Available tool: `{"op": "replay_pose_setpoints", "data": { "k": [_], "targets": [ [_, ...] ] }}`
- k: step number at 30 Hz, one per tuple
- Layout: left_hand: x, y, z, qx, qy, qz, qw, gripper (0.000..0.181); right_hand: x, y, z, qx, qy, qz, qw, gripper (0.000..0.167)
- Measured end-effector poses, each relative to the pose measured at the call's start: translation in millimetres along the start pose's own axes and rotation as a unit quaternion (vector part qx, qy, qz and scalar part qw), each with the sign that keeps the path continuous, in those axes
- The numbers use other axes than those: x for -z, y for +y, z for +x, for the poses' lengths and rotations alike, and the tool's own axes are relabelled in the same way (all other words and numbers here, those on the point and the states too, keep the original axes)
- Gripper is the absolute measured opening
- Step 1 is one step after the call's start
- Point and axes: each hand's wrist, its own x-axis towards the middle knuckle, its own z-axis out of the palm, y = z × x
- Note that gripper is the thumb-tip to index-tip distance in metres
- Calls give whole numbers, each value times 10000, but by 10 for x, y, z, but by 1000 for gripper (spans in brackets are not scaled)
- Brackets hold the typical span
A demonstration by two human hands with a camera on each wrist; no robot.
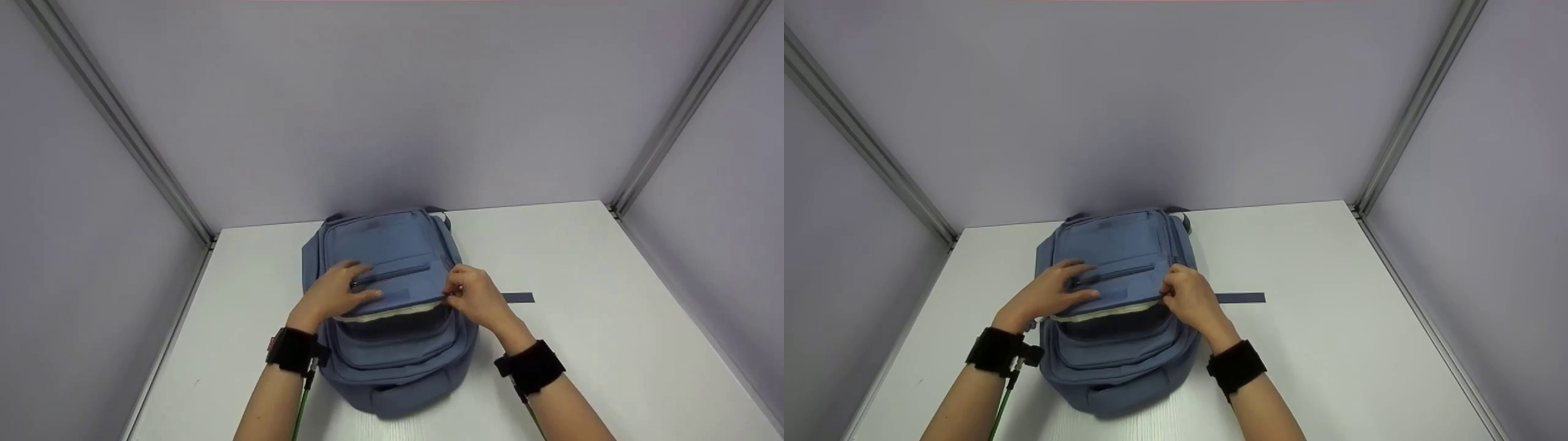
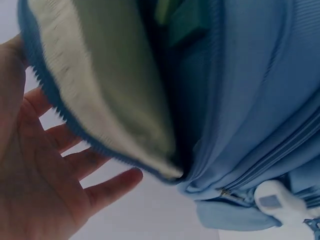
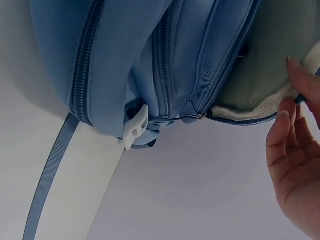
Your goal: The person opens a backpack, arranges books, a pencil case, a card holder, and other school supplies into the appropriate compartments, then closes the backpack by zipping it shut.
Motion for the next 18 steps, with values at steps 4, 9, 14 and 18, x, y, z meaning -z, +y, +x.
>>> {"op": "replay_pose_setpoints", "data": {
  "k": [4,9,14,18],
  "targets": [
    [-140,19,5,-43,-148,399,9991,76,3,45,-81,-35,-218,170,9996,26],
    [-222,48,18,-41,-204,663,9976,82,15,87,-155,-63,-353,266,9990,20],
    [-250,69,6,21,-277,673,9973,84,52,113,-190,-179,-392,523,9977,21],
    [-270,60,4,74,-344,688,9970,84,108,124,-154,-528,-89,581,9969,18]
  ]
}}
